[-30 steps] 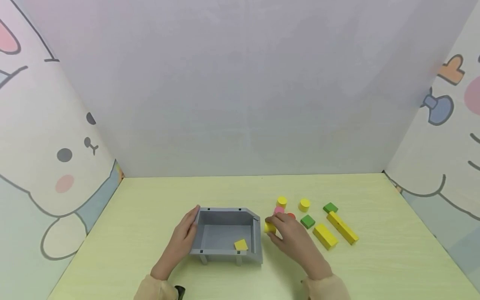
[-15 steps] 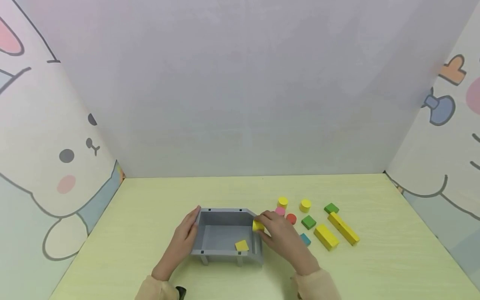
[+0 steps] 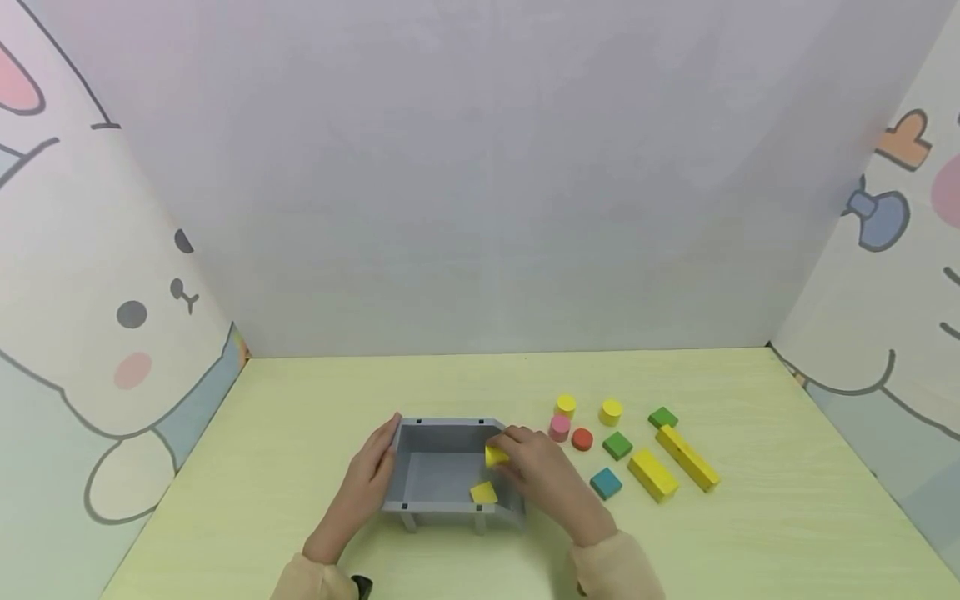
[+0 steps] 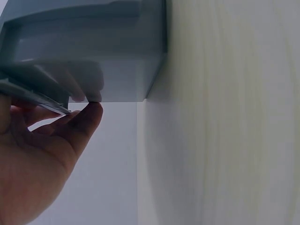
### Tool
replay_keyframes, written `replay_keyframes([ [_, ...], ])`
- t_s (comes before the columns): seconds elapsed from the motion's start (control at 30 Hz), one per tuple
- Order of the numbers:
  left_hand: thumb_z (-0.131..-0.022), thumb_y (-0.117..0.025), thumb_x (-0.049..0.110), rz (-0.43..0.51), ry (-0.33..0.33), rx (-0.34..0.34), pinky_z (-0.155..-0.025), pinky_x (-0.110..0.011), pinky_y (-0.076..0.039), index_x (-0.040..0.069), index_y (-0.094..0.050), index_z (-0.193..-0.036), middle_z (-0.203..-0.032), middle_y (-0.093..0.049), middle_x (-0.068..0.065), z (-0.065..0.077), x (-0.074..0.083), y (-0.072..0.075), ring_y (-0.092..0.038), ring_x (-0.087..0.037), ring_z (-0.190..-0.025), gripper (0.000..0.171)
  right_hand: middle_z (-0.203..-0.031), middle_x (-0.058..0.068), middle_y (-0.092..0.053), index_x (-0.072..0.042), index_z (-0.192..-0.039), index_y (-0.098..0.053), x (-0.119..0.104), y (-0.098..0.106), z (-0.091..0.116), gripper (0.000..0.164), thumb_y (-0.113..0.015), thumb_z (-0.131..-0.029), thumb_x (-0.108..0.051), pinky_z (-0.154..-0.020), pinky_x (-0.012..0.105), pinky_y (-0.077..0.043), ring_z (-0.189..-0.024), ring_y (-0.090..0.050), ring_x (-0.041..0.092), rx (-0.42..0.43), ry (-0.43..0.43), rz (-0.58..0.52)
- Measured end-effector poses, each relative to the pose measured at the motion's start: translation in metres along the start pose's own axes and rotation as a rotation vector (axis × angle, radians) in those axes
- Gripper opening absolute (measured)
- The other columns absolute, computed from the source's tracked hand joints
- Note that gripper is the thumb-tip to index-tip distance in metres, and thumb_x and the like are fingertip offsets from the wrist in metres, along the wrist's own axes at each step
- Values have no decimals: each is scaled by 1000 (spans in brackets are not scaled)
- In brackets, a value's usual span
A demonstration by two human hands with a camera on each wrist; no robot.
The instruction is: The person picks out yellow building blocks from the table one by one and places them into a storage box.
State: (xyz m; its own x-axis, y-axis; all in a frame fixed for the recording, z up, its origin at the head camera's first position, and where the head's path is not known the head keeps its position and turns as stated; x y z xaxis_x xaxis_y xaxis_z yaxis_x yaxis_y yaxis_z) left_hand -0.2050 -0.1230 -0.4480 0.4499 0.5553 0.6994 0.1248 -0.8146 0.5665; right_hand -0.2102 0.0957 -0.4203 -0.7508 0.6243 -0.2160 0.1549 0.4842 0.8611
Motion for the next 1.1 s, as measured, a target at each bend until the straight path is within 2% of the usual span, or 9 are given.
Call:
replay_keyframes([
  [0.1,-92,-40,-2,-3,6,1,-98,-54,-40,-8,-36,-134,-135,-42,-28,0,0,0,-38,-36,-124,43,-91,0,-67,-9,-98,-66,-1,-4,-2,27,-73,-72,-12,-62,30,-55,-74,-58,9,1,8,1],
  [0.37,-92,-40,-2,-10,3,0,-97,-54,-40,-9,-36,-134,-135,-42,-29,1,0,0,-38,-37,-124,43,-95,-1,-68,-12,-100,-66,2,-15,-3,27,-72,-74,-18,-76,38,-54,-86,-58,13,-38,-49,12],
  [0.67,-91,-40,-2,-7,-4,4,-96,-54,-41,-6,-36,-135,-134,-43,-29,1,-1,-1,-39,-37,-123,44,-91,2,-68,-9,-96,-66,4,-24,-2,25,-73,-73,-17,-75,38,-53,-83,-59,15,-29,-29,23],
  [0.9,-92,-40,-3,-15,-23,6,-95,-54,-42,-6,-35,-135,-133,-43,-29,1,-1,-1,-39,-37,-123,44,-90,-2,-66,-11,-95,-66,6,-31,-2,22,-72,-75,-18,-76,36,-53,-82,-57,12,-67,-57,28],
  [1.1,-92,-40,-1,-7,-4,-3,-97,-53,-40,-5,-34,-137,-135,-42,-27,1,-4,-2,-38,-35,-125,45,-88,-2,-66,-11,-93,-68,6,-35,-4,21,-73,-74,-18,-78,38,-51,-82,-57,14,-89,-54,67],
])
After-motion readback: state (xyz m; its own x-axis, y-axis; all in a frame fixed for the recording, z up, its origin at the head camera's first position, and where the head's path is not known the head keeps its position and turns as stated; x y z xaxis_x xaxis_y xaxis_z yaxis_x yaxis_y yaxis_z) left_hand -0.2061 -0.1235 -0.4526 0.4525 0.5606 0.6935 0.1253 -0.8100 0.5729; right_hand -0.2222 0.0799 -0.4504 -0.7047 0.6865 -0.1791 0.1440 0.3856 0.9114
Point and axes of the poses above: each hand's wrist, its own z-axis away from the middle knuckle, its own y-axis out of the back of the hand, x = y × z, the point moved 6 cm from there along -z, towards the middle knuckle
